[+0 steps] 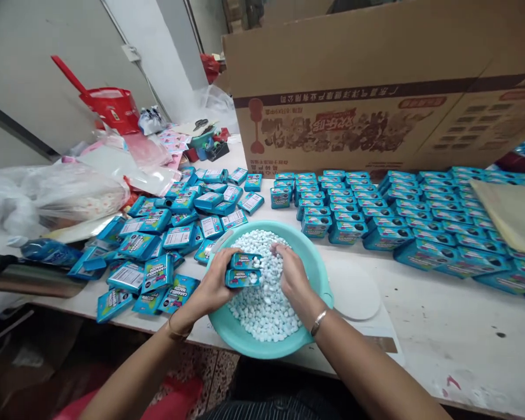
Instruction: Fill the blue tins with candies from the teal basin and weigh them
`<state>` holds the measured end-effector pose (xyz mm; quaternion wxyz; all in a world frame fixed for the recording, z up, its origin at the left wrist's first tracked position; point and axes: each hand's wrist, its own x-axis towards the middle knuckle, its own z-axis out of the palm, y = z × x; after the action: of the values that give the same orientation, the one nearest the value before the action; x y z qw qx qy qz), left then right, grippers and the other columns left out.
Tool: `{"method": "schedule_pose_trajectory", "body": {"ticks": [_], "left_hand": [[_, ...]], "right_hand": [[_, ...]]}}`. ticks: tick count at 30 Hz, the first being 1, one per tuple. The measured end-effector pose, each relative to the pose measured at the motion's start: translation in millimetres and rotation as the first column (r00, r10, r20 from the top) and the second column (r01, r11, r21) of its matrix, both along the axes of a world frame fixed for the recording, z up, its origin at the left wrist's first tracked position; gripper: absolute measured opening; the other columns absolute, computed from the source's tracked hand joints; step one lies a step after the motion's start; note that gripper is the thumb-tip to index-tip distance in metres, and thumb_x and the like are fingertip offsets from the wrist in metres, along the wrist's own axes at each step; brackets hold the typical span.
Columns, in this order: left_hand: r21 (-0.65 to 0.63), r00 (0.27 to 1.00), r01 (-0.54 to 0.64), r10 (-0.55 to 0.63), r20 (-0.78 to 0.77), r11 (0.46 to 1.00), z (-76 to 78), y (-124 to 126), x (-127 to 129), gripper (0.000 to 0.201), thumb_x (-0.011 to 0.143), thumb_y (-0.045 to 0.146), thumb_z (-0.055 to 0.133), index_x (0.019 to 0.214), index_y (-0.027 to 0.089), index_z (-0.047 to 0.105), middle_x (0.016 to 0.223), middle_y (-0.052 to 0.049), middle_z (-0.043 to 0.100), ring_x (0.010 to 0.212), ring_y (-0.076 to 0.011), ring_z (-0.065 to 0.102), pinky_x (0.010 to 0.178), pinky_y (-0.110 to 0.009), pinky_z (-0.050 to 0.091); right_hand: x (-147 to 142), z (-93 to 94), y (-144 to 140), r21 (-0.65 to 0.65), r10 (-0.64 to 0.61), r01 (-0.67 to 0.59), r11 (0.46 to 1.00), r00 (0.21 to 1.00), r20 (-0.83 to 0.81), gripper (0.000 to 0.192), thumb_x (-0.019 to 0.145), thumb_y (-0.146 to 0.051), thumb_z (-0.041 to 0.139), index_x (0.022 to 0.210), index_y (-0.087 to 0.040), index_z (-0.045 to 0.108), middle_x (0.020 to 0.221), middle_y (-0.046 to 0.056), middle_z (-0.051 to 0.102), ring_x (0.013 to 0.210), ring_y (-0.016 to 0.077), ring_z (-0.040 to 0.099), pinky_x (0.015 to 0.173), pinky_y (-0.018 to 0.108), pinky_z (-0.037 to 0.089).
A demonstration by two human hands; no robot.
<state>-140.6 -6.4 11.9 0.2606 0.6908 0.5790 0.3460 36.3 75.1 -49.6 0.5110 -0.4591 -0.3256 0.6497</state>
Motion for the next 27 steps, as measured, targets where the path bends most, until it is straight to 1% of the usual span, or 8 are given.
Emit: {"method": "schedule_pose_trajectory", "body": {"ticks": [2, 5, 9, 14, 18, 21, 24, 27], "left_hand": [[-0.046, 0.984, -0.022, 0.030, 0.178, 0.999, -3.1, 4, -5, 0.070, 0.064, 0.011, 0.074, 0.129, 0.022, 0.049, 0.129, -0.010, 0.056, 0.125, -0.0326, 0.052, 0.108, -0.049, 0.040], [-0.161, 0.885, -0.006, 0.081, 0.459, 0.987, -8.1, 3, -11, 0.084, 0.060, 0.026, 0.086, 0.134, 0.023, 0.046, 0.130, -0.009, 0.058, 0.120, -0.0318, 0.058, 0.104, -0.046, 0.046], [-0.221, 0.763, 0.009, 0.136, 0.632, 0.975, -9.4, -4, -8, 0.099, 0.054, 0.036, 0.093, 0.139, 0.025, 0.044, 0.131, -0.009, 0.060, 0.117, -0.0319, 0.061, 0.101, -0.044, 0.050], [-0.242, 0.757, 0.032, 0.135, 0.639, 0.970, 0.4, -4, 4, 0.100, 0.053, 0.037, 0.094, 0.139, 0.026, 0.045, 0.134, -0.010, 0.059, 0.122, -0.0328, 0.059, 0.103, -0.044, 0.050], [-0.238, 0.789, 0.071, 0.092, 0.608, 0.969, 5.5, -5, 6, 0.096, 0.054, 0.041, 0.093, 0.137, 0.026, 0.048, 0.135, -0.010, 0.058, 0.123, -0.0336, 0.058, 0.105, -0.047, 0.048], [-0.210, 0.771, 0.089, 0.066, 0.634, 0.974, 7.9, -8, 5, 0.095, 0.055, 0.042, 0.092, 0.137, 0.026, 0.048, 0.136, -0.011, 0.058, 0.124, -0.0349, 0.057, 0.107, -0.050, 0.046], [-0.155, 0.777, 0.177, -0.042, 0.628, 0.972, 15.8, -11, 7, 0.089, 0.059, 0.037, 0.091, 0.137, 0.025, 0.049, 0.137, -0.011, 0.056, 0.124, -0.0348, 0.057, 0.108, -0.050, 0.046], [-0.128, 0.812, 0.272, -0.157, 0.562, 0.954, 28.7, -11, 7, 0.078, 0.065, 0.034, 0.087, 0.134, 0.024, 0.051, 0.135, -0.012, 0.056, 0.123, -0.0338, 0.058, 0.107, -0.048, 0.047]], "right_hand": [[4, 6.7, -2, -0.002, -0.004, 0.005, 1.000, 1.000, 0.025, 0.017, 0.069, -0.039, 0.073, 0.079, -0.025, 0.074, 0.098, 0.004, 0.075, 0.107, 0.0252, 0.064, 0.105, 0.041, 0.042], [12, 22.3, -4, 0.016, 0.079, -0.080, 0.997, 0.996, 0.051, 0.024, 0.068, -0.043, 0.075, 0.084, -0.025, 0.077, 0.107, 0.005, 0.075, 0.118, 0.0273, 0.060, 0.112, 0.045, 0.034], [13, 46.6, -10, 0.064, 0.077, -0.079, 0.995, 0.997, 0.026, 0.040, 0.076, -0.059, 0.070, 0.100, -0.027, 0.075, 0.121, 0.005, 0.071, 0.125, 0.0270, 0.057, 0.115, 0.047, 0.030], [-2, 70.7, -30, 0.100, 0.179, -0.172, 0.980, 0.981, -0.072, 0.064, 0.084, -0.077, 0.048, 0.123, -0.030, 0.067, 0.138, 0.005, 0.062, 0.137, 0.0236, 0.048, 0.119, 0.045, 0.028], [5, 73.3, -40, 0.190, 0.275, -0.275, 0.942, 0.961, 0.024, 0.068, 0.084, -0.078, 0.046, 0.130, -0.032, 0.063, 0.144, 0.004, 0.057, 0.140, 0.0251, 0.043, 0.120, 0.046, 0.027], [20, 74.5, -46, 0.299, 0.249, -0.285, 0.911, 0.956, 0.154, 0.073, 0.084, -0.079, 0.042, 0.140, -0.033, 0.054, 0.148, 0.004, 0.052, 0.145, 0.0261, 0.036, 0.122, 0.047, 0.021], [33, 80.2, -57, 0.395, 0.297, -0.399, 0.828, 0.909, 0.293, 0.076, 0.083, -0.078, 0.044, 0.145, -0.034, 0.048, 0.154, 0.003, 0.045, 0.148, 0.0285, 0.029, 0.123, 0.047, 0.019], [41, 79.9, -63, 0.404, 0.383, -0.529, 0.746, 0.838, 0.388, 0.075, 0.087, -0.077, 0.038, 0.148, -0.035, 0.043, 0.157, 0.003, 0.040, 0.148, 0.0293, 0.030, 0.122, 0.047, 0.021]]}}
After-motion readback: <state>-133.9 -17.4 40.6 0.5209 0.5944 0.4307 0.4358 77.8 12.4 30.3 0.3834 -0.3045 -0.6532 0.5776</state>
